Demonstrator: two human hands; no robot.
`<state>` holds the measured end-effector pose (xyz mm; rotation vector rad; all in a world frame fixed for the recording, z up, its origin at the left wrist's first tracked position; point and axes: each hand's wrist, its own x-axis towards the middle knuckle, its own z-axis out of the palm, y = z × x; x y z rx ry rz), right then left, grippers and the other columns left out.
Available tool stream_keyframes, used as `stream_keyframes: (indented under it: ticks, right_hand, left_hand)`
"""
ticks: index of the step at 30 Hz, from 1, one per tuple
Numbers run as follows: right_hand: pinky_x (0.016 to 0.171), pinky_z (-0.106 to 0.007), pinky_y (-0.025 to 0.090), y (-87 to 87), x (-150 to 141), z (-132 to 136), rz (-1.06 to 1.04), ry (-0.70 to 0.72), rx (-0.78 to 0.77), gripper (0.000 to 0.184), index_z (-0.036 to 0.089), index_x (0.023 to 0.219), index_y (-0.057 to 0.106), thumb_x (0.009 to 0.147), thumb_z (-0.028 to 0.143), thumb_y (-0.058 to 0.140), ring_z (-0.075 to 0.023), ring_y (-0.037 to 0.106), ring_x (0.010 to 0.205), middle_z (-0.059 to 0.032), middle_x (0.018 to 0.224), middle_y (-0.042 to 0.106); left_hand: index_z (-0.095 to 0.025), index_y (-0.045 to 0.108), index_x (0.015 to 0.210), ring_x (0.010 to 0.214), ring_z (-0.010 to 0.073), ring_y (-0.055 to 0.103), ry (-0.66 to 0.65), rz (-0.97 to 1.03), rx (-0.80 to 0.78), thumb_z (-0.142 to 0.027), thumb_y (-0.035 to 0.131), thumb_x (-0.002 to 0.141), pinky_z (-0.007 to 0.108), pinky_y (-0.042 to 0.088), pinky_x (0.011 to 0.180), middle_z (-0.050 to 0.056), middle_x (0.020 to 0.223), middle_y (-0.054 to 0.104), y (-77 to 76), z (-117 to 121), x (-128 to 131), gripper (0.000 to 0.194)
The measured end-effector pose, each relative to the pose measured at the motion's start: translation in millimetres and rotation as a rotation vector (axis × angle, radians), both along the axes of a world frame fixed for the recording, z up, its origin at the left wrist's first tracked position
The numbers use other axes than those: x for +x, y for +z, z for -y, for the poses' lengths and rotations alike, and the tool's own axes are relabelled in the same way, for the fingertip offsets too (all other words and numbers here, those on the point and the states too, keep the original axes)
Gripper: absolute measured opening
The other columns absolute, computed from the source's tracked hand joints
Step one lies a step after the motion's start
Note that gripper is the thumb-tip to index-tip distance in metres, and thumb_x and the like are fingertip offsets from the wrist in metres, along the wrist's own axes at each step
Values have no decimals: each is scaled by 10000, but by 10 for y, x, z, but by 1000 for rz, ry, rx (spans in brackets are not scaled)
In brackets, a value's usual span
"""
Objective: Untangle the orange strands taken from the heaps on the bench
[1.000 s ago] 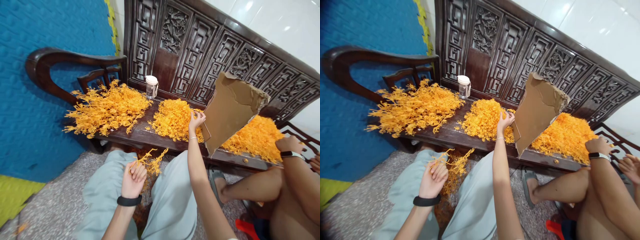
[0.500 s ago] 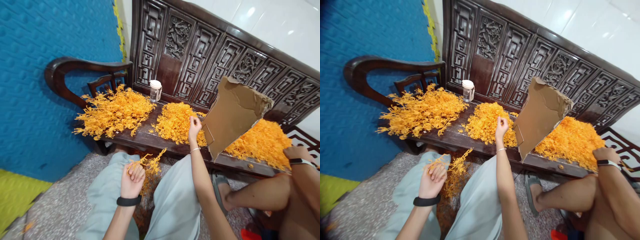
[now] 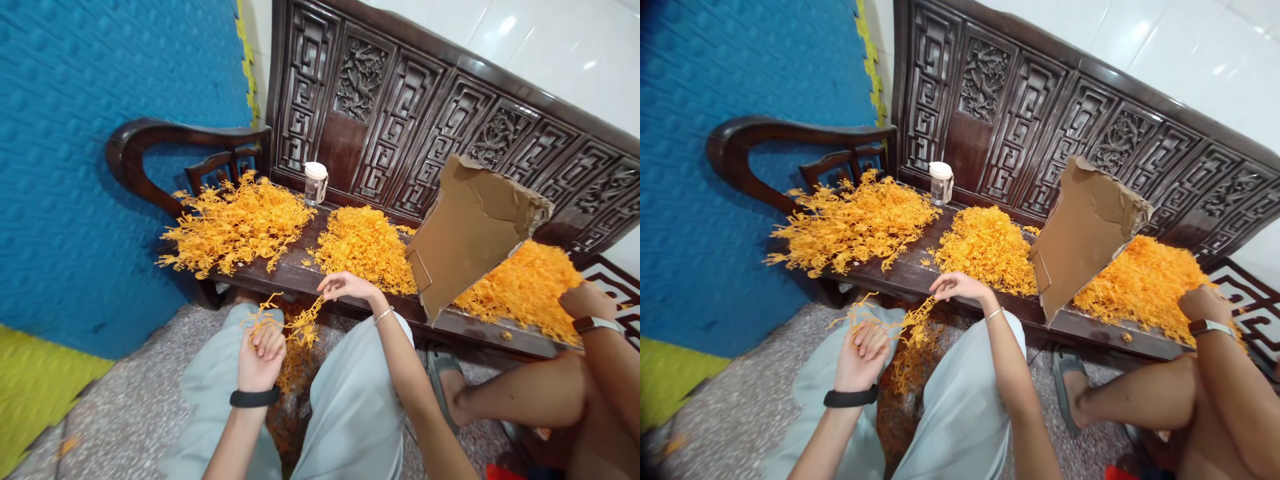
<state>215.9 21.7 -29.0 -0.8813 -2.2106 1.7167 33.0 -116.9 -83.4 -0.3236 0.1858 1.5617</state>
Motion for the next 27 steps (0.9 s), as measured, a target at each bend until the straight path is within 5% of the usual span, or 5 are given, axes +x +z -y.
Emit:
stream_keyframes:
  ticks: [7,11,20,27]
  right_hand:
    - [619,-200,408,-74,4,-12,78,3,38,236,129,771,607,595,272,674,-85,538,631,-6,710,605]
    - [639,-214,407,-150,-14,-60,29,-117,166,127,122,704,577,654,235,604,-95,531,642,-9,680,589]
    - [656,-217,387,-135,-116,-119,-56,-650,931,106,165,748,493,778,252,440,-99,459,643,-27,760,503]
    - [649,-245,393,22,489,-452,-215,-1422,1063,248,129,849,511,824,336,376,-119,466,703,-64,820,508]
  left_hand:
    - [-203,143,515,269,64,231,6,34,10,-93,298,793,164,224,273,-57,333,209,-20,-17,-29,336]
    - [-203,143,513,272,64,221,15,33,27,-93,298,790,164,227,273,-59,345,194,-40,-28,-49,335]
    - [-195,183,464,268,67,178,-358,-57,86,-120,293,796,183,179,273,-67,387,85,60,39,292,357]
    - [-190,148,433,290,67,92,-389,37,-7,-178,286,800,189,154,285,-66,416,15,73,203,612,392]
